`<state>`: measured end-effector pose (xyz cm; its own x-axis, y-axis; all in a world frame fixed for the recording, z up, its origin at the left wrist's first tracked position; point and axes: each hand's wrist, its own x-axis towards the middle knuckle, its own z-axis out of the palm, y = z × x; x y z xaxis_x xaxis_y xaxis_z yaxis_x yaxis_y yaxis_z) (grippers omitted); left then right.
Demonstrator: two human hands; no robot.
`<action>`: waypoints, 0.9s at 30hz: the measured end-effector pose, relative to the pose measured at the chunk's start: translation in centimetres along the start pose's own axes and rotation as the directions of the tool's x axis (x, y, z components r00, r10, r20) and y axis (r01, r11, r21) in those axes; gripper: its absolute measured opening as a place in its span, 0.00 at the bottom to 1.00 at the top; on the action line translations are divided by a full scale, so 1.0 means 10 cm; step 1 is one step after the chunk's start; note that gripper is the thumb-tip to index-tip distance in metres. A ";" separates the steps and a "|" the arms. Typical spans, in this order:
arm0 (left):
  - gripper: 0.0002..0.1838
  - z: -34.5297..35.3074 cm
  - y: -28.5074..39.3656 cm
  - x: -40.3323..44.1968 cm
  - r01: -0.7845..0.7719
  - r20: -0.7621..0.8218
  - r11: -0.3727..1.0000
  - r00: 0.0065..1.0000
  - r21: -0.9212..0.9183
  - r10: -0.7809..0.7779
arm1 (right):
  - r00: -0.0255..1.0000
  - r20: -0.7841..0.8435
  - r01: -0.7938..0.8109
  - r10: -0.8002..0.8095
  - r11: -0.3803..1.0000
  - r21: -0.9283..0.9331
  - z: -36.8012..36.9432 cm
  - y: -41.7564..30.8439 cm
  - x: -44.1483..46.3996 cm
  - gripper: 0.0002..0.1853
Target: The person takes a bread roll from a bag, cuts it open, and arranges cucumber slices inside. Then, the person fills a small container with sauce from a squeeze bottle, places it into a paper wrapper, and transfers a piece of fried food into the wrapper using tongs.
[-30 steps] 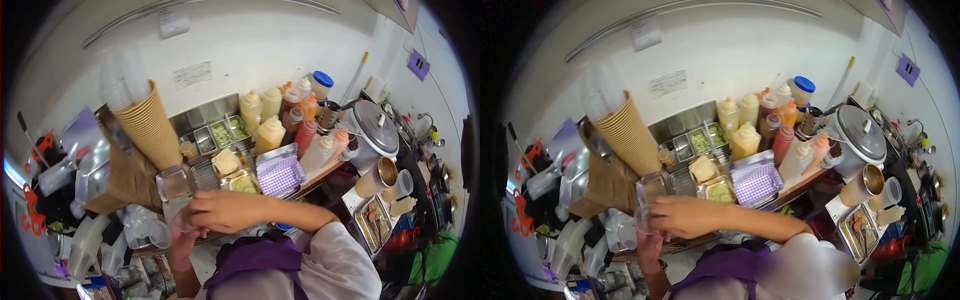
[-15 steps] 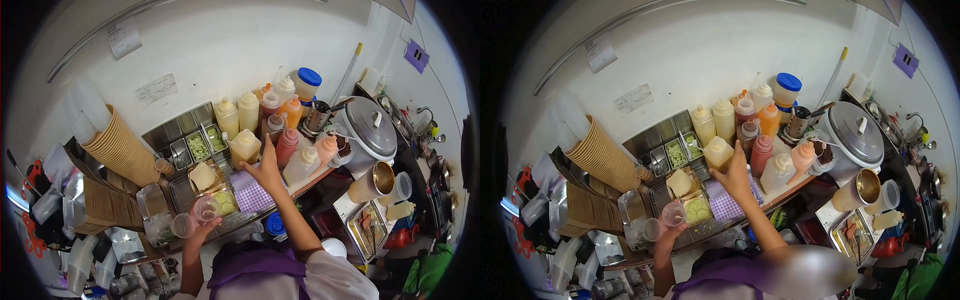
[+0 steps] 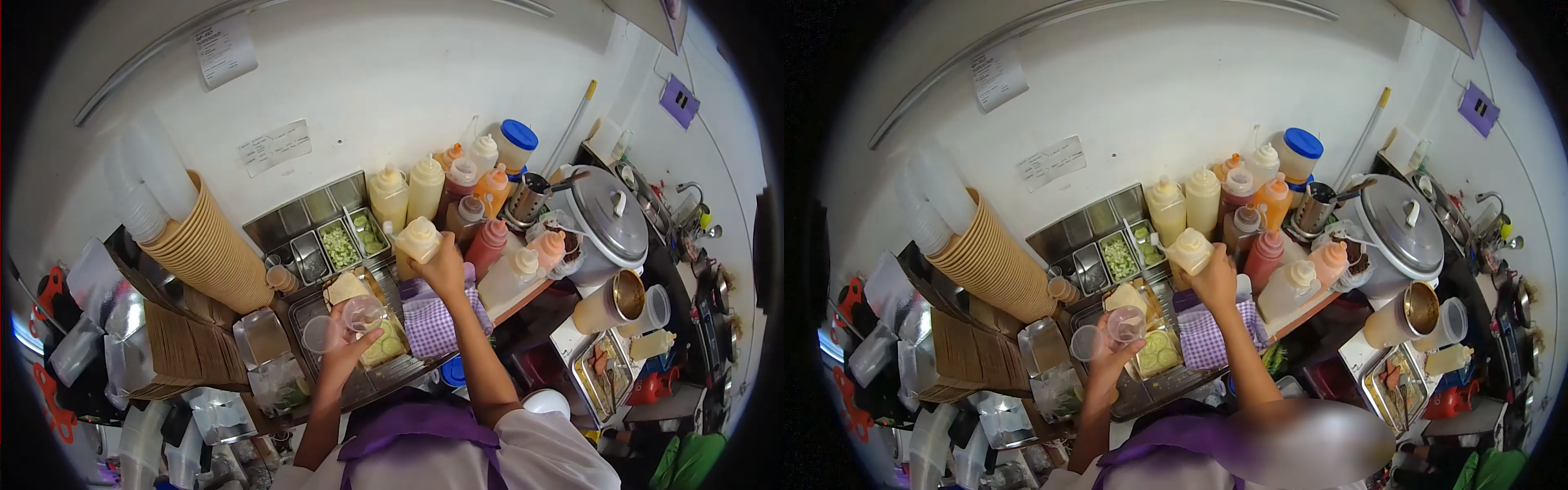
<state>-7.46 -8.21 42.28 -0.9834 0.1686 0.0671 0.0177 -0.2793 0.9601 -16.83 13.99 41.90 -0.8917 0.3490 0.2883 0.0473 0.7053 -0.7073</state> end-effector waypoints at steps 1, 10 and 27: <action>0.34 -0.02 -0.01 0.05 -0.037 0.006 0.999 0.999 -0.007 0.037 | 1.000 0.001 0.000 0.000 0.999 0.035 -0.01 -0.08 -0.01 0.38; 0.31 0.05 0.55 0.10 -0.196 -0.071 0.979 0.977 0.062 0.200 | 0.777 -0.169 0.627 -0.607 0.770 0.120 -0.16 -0.76 -0.09 0.36; 0.31 0.15 0.96 -0.21 -0.269 -0.230 0.962 0.940 -0.041 0.253 | 0.167 -0.294 0.975 -0.941 0.201 -0.091 -0.46 -1.44 0.19 0.33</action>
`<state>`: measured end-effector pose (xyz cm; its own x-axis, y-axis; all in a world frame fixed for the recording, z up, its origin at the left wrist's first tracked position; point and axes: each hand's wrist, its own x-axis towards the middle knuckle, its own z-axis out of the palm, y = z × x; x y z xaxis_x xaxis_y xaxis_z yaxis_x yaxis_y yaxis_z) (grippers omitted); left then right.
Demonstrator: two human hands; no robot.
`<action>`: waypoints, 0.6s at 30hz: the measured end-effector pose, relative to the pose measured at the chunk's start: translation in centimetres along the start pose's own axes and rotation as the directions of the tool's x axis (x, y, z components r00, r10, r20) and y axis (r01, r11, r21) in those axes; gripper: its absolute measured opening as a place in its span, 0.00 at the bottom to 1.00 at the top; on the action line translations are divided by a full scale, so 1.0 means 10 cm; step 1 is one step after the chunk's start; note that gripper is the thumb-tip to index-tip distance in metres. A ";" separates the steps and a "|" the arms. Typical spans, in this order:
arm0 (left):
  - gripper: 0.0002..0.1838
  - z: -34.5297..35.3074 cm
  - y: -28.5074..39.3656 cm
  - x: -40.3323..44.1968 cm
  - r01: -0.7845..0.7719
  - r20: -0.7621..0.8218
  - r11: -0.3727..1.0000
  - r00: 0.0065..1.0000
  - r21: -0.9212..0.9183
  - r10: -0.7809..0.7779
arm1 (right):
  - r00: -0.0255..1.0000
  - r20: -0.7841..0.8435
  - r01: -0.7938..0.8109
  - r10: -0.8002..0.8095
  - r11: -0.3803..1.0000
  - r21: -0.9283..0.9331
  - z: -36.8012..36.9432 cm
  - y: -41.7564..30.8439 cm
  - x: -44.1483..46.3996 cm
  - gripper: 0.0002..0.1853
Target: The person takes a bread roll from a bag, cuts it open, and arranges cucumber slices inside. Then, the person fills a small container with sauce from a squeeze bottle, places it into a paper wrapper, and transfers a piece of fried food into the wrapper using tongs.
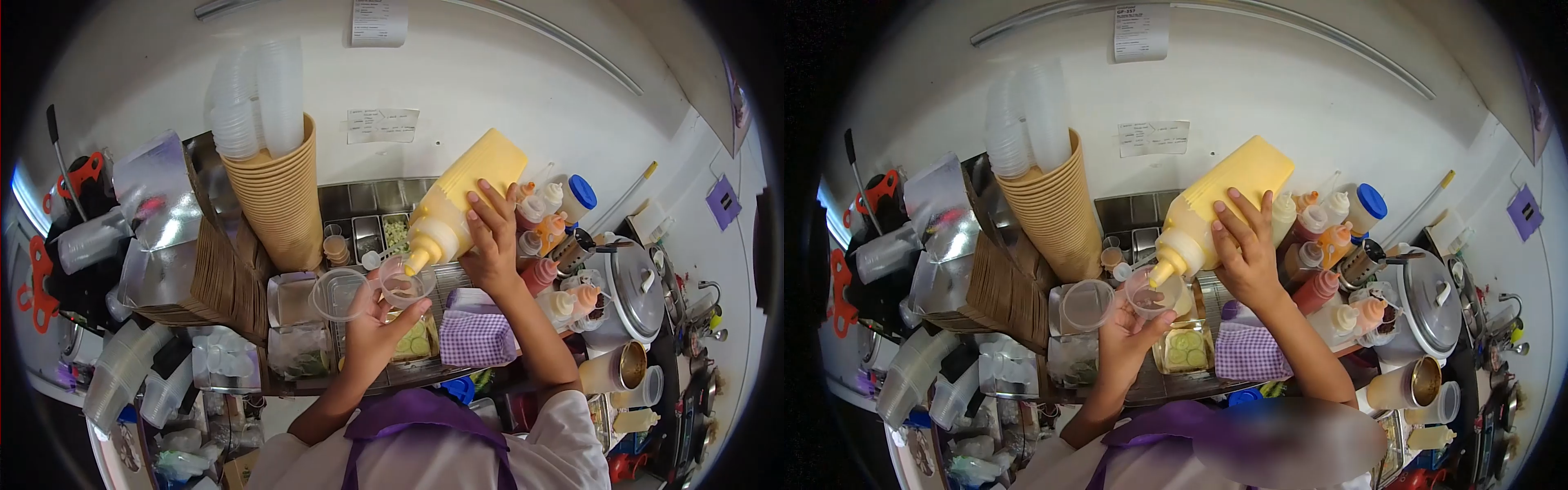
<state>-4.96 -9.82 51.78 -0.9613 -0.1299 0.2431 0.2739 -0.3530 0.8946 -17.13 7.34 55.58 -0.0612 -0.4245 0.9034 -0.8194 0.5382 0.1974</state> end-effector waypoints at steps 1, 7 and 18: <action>0.31 -0.01 -0.01 0.00 -0.021 0.007 1.000 1.000 0.002 0.021 | 1.000 -0.002 0.011 -0.011 1.000 -0.006 0.00 0.02 -0.01 0.32; 0.31 -0.02 -0.05 0.02 -0.050 0.052 0.999 0.997 -0.014 0.050 | 0.999 0.003 0.032 -0.032 0.999 -0.036 -0.02 0.02 -0.02 0.27; 0.31 -0.01 -0.06 0.07 -0.077 0.153 0.996 0.985 -0.039 0.082 | 0.998 0.000 0.062 -0.063 0.995 -0.073 -0.09 0.10 0.03 0.27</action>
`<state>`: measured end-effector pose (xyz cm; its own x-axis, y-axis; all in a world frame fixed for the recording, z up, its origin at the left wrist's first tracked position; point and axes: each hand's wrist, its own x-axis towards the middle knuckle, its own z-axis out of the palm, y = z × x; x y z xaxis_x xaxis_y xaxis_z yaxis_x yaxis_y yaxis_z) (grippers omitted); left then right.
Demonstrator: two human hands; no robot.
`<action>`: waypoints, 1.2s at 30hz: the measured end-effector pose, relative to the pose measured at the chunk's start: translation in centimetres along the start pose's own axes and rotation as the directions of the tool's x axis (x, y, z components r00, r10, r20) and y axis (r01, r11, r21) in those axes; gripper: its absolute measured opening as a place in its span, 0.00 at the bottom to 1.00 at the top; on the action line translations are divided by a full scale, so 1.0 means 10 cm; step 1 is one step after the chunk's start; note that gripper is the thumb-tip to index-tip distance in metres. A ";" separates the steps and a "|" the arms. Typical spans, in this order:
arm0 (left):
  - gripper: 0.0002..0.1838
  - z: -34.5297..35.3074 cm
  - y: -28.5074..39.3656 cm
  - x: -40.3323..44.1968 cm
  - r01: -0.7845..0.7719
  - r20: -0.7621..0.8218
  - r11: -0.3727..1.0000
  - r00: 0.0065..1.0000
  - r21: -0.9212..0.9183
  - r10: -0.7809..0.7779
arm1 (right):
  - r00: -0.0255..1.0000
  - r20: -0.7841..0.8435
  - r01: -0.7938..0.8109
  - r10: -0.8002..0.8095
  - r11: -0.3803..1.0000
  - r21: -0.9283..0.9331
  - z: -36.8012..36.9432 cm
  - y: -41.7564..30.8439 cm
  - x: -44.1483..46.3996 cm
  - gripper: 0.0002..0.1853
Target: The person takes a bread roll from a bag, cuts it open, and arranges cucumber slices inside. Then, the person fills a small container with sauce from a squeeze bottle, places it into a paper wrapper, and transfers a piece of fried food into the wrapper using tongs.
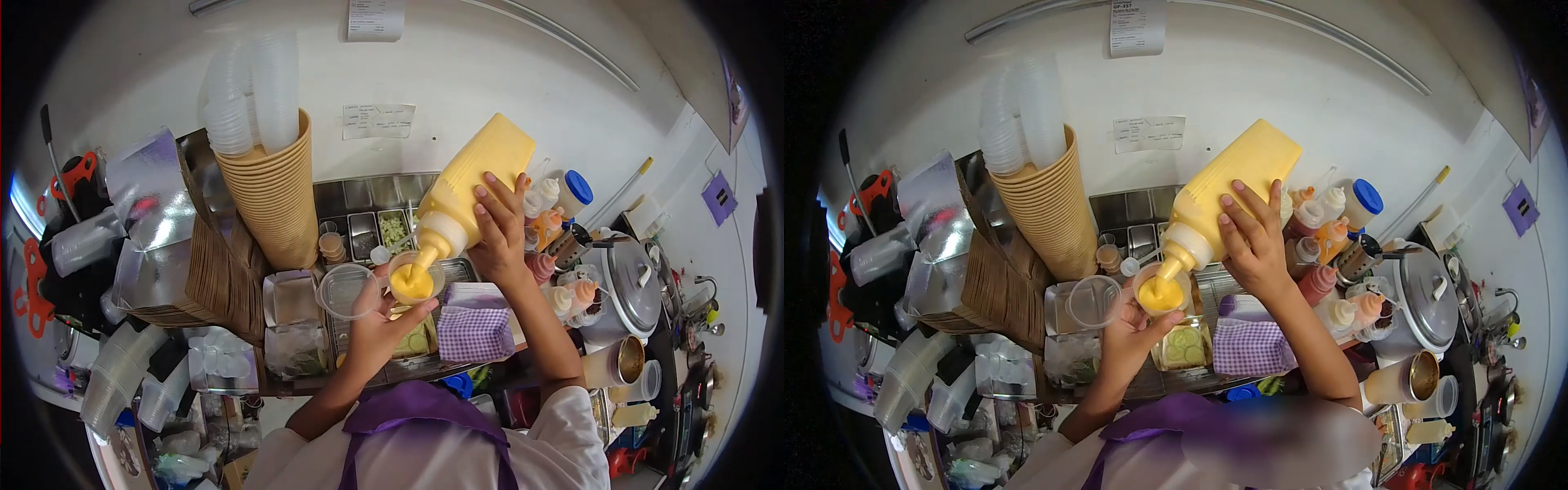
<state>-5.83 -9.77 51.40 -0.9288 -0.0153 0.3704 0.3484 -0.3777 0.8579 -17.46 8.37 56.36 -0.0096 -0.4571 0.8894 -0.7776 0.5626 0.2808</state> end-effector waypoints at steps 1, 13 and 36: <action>0.31 0.00 -0.01 0.00 -0.002 0.007 1.000 1.000 -0.002 0.002 | 1.000 0.002 0.003 -0.003 1.000 -0.003 -0.01 0.01 0.01 0.27; 0.32 0.01 -0.02 0.03 -0.002 0.059 1.000 0.998 -0.013 0.003 | 1.000 0.008 -0.004 0.004 1.000 -0.020 -0.06 0.04 0.01 0.25; 0.34 0.04 -0.05 0.08 0.041 0.062 0.998 0.997 -0.038 -0.038 | 0.993 0.038 -0.117 0.115 0.992 0.048 -0.05 0.05 -0.11 0.31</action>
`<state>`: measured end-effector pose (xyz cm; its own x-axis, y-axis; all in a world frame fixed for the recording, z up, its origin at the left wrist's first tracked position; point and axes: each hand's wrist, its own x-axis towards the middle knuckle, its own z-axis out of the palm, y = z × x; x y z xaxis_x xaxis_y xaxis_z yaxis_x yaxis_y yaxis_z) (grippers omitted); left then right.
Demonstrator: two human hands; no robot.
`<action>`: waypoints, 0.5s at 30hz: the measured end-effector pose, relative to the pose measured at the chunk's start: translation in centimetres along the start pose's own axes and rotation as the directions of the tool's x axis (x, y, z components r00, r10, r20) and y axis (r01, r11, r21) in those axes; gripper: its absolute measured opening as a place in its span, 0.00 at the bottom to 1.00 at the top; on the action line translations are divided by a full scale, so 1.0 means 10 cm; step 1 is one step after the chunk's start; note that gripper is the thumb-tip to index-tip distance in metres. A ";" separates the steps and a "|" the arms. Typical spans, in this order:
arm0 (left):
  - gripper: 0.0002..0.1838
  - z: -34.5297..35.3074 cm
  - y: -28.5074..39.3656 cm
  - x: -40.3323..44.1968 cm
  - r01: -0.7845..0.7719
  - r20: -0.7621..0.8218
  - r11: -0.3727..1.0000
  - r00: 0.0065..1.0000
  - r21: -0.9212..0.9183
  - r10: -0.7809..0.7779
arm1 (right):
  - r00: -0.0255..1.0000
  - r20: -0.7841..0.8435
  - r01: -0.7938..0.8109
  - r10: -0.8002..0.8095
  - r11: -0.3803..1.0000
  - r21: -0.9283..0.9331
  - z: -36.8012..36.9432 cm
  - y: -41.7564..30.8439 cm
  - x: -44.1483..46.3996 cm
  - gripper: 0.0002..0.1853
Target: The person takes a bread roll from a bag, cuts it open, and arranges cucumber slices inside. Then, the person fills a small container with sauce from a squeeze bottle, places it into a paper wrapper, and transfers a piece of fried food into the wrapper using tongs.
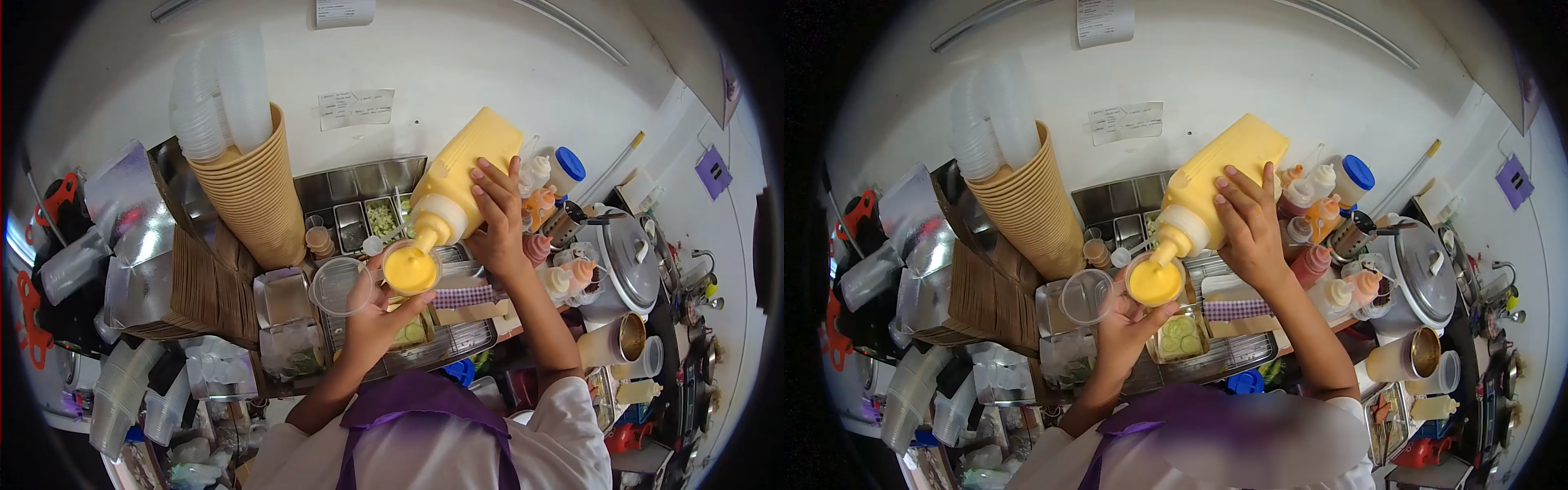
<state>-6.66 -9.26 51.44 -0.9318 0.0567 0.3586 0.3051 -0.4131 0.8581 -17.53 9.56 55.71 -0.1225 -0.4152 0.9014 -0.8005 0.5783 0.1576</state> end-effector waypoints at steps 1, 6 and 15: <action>0.34 0.00 0.01 0.00 0.007 -0.006 1.000 1.000 0.004 -0.007 | 1.000 0.002 -0.032 0.032 0.999 0.016 0.00 -0.01 -0.01 0.33; 0.33 -0.01 -0.02 0.08 0.018 -0.016 1.000 1.000 0.006 -0.018 | 0.982 0.009 -0.191 0.191 0.979 0.065 0.09 -0.09 -0.17 0.38; 0.30 0.06 -0.30 0.57 0.062 0.056 0.997 0.997 -0.055 -0.059 | 0.622 0.010 -0.750 0.783 0.593 0.292 0.31 -0.10 -0.54 0.35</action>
<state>-12.77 -7.14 51.11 -0.9357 0.1320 0.3271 0.2351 -0.4579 0.8574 -17.92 9.01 49.44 -0.7085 0.1875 0.6803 -0.5540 0.4493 -0.7008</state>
